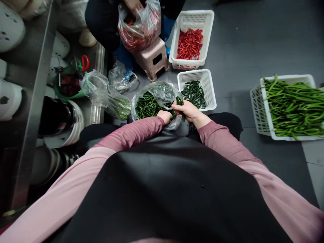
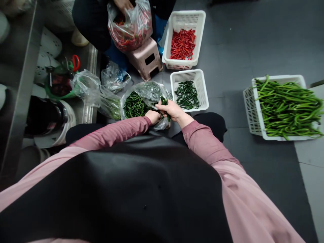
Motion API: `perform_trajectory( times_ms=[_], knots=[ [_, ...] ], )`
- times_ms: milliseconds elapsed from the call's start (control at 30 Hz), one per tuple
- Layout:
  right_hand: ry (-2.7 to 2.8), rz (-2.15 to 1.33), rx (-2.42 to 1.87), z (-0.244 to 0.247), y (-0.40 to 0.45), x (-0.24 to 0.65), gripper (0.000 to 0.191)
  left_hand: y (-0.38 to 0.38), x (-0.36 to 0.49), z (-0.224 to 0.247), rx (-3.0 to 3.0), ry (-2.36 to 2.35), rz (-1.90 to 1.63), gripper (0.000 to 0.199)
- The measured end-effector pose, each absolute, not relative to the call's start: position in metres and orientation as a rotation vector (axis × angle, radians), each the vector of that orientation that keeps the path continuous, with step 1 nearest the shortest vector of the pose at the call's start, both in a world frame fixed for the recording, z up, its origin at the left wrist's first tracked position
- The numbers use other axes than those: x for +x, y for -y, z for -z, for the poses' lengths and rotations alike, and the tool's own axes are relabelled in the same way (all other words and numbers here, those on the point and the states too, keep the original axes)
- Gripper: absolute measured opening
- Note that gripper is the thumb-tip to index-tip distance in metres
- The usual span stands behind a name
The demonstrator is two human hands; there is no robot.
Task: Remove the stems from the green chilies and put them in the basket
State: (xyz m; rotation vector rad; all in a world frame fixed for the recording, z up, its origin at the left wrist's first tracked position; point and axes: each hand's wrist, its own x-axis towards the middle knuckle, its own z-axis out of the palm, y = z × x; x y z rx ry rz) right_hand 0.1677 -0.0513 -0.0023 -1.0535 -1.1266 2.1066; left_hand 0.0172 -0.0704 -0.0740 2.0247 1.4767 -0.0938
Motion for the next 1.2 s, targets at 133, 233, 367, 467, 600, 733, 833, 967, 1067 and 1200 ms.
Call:
perform_trajectory(
  times_ms=[133,233,367,467,600,733,833,967,1067,1200],
  knots=[
    [1.201,-1.998,-1.146,0.006,0.050,0.167,0.037,0.071,-0.006,0.048,2.051,-1.531,0.177,0.017],
    [1.288,-1.886,-1.240,0.008,0.051,0.164,0.033,0.073,-0.021,0.029,2.086,-1.645,0.121,0.017],
    [1.344,-1.808,-1.349,0.009,0.054,0.158,0.026,0.072,-0.038,0.011,2.037,-1.746,-0.016,0.014],
    [1.363,-1.760,-1.420,0.007,0.054,0.157,0.019,0.068,-0.051,-0.001,1.964,-1.788,-0.157,0.010],
    [1.285,-1.689,-1.432,0.004,0.053,0.157,0.013,0.069,-0.060,-0.009,1.816,-1.825,-0.298,0.010],
    [1.236,-1.834,-1.341,0.008,0.062,0.148,0.024,0.085,-0.041,-0.005,1.704,-1.786,-0.487,0.018],
    [1.256,-1.807,-1.271,0.012,0.070,0.138,0.019,0.098,-0.018,-0.001,1.747,-1.823,-0.511,0.017],
    [1.162,-1.725,-1.310,0.012,0.066,0.136,0.017,0.102,-0.014,-0.004,1.686,-1.825,-0.630,0.018],
    [1.050,-1.940,-1.288,0.007,0.060,0.142,0.021,0.104,-0.027,-0.013,1.620,-1.878,-0.810,0.020],
    [0.886,-2.231,-1.184,0.002,0.063,0.144,0.020,0.118,-0.027,-0.017,1.943,-1.793,-0.868,0.023]
  ],
)
